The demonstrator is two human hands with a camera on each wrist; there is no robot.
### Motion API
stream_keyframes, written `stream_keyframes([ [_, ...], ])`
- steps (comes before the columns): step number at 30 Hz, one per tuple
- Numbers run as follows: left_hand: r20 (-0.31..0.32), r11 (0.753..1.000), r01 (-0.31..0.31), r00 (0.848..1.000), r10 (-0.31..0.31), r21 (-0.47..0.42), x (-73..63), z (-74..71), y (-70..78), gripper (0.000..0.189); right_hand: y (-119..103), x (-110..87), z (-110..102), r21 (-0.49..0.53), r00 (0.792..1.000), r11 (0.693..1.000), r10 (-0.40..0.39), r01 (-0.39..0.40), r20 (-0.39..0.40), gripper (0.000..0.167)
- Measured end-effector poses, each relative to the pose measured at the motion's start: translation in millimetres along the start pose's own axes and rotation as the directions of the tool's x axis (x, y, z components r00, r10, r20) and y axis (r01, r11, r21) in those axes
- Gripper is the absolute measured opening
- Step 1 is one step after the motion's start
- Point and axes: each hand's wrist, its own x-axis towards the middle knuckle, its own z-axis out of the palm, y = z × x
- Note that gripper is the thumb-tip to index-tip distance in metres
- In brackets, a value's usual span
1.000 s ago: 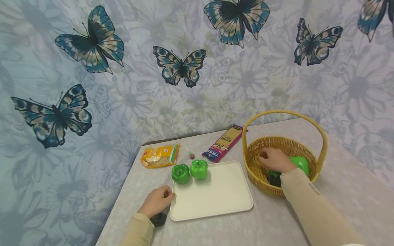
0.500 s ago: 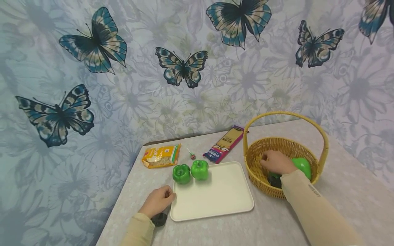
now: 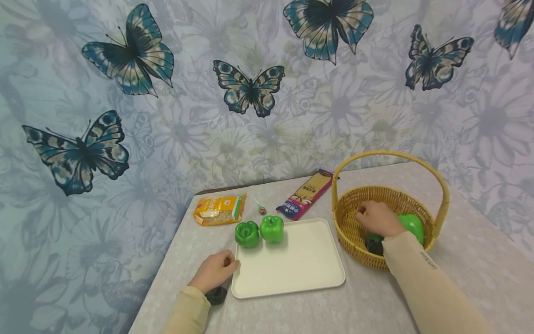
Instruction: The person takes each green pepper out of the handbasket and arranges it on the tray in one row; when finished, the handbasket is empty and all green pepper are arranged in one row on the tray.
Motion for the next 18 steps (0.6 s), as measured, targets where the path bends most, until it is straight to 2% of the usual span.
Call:
stream_keyframes([
  [5,-0.003,1.000,-0.010,1.000,0.010,0.006,1.4,-0.2,1.0,0.022,-3.7,-5.4,-3.6,0.052,0.999,0.998,0.024,-0.022,-0.046,0.037],
  [8,-0.002,1.000,-0.008,1.000,0.008,0.004,1.6,0.3,0.6,0.022,-4.6,-7.4,-4.2,0.067,0.991,0.998,0.012,-0.003,-0.136,0.029],
  [10,-0.005,1.000,-0.015,1.000,0.015,0.004,1.5,0.6,0.0,0.022,-5.0,-8.1,-3.9,0.079,0.979,0.997,-0.003,0.020,-0.205,0.025],
  [12,-0.008,1.000,-0.016,1.000,0.016,0.006,1.0,0.5,0.1,0.022,-4.8,-7.9,-3.1,0.078,0.956,0.996,-0.025,0.049,-0.292,0.022],
  [14,-0.010,1.000,-0.019,1.000,0.019,0.007,0.7,0.7,0.1,0.022,-5.0,-7.7,-2.7,0.068,0.937,0.995,-0.047,0.075,-0.347,0.021],
  [16,-0.007,1.000,-0.014,1.000,0.014,0.007,0.7,0.8,0.2,0.022,-4.7,-7.0,-2.2,0.054,0.928,0.995,-0.063,0.089,-0.368,0.019],
  [18,-0.004,1.000,-0.009,1.000,0.009,0.008,0.9,0.9,0.2,0.022,-4.8,-6.4,-2.1,0.029,0.936,0.996,-0.074,0.090,-0.345,0.018],
])
